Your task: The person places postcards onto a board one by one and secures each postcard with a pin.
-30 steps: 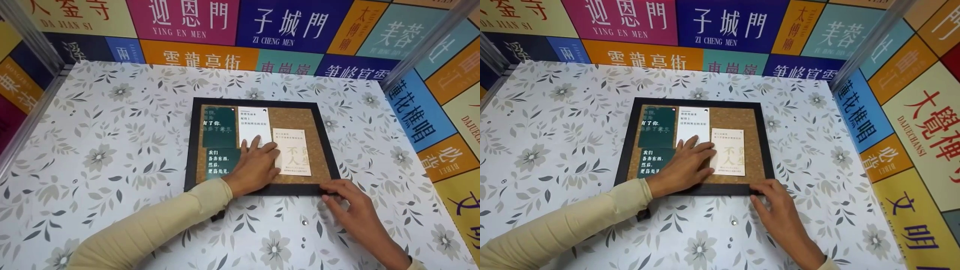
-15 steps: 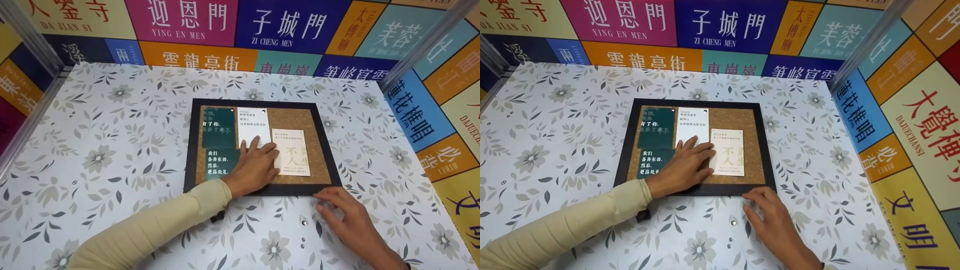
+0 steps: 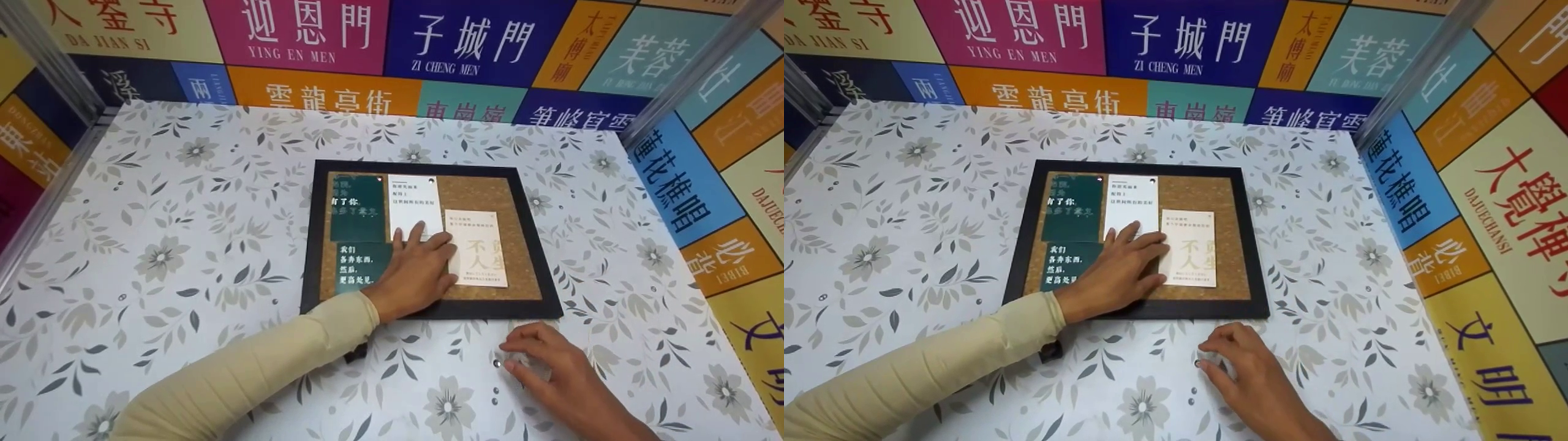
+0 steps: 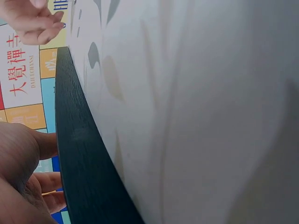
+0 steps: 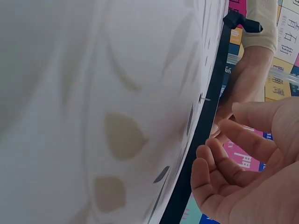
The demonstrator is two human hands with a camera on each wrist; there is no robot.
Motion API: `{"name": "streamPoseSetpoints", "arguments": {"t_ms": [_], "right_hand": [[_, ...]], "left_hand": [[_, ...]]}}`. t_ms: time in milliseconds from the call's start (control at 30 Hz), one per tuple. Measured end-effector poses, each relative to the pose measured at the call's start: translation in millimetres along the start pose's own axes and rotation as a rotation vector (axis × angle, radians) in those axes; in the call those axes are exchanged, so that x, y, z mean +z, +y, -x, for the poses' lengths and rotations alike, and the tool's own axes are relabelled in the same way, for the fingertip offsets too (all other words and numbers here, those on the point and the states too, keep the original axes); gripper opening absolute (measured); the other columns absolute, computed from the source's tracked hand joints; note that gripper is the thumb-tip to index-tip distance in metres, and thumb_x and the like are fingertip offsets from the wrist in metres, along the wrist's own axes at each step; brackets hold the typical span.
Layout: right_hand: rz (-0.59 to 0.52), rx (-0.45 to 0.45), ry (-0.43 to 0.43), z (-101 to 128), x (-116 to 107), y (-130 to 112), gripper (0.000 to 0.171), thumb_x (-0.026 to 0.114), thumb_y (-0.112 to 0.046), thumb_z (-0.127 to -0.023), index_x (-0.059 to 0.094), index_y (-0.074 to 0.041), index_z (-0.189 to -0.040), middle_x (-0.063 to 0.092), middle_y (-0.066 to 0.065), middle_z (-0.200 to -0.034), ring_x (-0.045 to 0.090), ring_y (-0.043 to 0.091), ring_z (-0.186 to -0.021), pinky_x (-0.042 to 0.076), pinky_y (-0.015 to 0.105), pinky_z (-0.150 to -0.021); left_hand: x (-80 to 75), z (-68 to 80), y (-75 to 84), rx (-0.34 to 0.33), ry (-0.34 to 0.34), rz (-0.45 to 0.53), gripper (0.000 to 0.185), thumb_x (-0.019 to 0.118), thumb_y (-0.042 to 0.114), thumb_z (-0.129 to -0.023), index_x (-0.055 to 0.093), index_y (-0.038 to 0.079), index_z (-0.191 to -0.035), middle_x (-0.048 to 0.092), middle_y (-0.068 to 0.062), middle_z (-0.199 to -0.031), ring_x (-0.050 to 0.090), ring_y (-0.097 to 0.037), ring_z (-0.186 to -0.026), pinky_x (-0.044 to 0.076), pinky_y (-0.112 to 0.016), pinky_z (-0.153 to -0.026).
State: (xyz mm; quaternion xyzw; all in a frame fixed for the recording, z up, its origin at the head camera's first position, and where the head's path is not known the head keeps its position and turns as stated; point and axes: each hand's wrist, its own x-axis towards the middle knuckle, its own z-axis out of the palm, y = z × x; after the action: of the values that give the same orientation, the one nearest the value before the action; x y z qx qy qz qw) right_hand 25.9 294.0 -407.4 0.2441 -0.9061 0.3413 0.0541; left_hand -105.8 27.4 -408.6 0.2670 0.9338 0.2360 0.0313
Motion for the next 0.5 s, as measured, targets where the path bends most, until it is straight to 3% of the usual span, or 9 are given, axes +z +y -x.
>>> {"name": "streamPoseSetpoints", "arguments": {"t_ms": [200,333,500], "right_hand": [[0.047,-0.052,-0.073,6.9,-1.1,-1.6,0.03,0.09,-0.003,-0.09,0.083,-0.024,-0.109,0.067,-0.007,-0.119,0.066,0.009,-0.105,0.044,0.009,-0.097],[0.071,-0.031,-0.126,9.7,-3.1,-2.1,0.028,0.089,-0.009,-0.093,0.083,-0.028,-0.113,0.065,-0.008,-0.122,0.064,0.008,-0.108,0.049,0.014,-0.096],[0.084,-0.045,-0.141,11.2,-3.2,0.2,0.03,0.088,-0.008,-0.093,0.083,-0.026,-0.116,0.064,-0.006,-0.123,0.064,0.011,-0.109,0.05,0.018,-0.096]], "left_hand": [[0.8,-0.5,-0.1,-0.012,-0.007,0.002,0.05,0.07,0.035,-0.109,0.064,0.012,-0.154,0.052,-0.005,-0.168,0.028,-0.046,-0.163,0.022,-0.076,-0.127],[0.7,-0.1,0.1,-0.014,-0.005,-0.007,0.05,0.071,0.035,-0.109,0.065,0.013,-0.153,0.053,-0.004,-0.167,0.029,-0.045,-0.162,0.023,-0.075,-0.127],[0.4,-0.4,0.6,-0.013,-0.007,-0.004,0.049,0.071,0.035,-0.109,0.065,0.013,-0.153,0.053,-0.004,-0.167,0.029,-0.045,-0.163,0.023,-0.075,-0.127]]}}
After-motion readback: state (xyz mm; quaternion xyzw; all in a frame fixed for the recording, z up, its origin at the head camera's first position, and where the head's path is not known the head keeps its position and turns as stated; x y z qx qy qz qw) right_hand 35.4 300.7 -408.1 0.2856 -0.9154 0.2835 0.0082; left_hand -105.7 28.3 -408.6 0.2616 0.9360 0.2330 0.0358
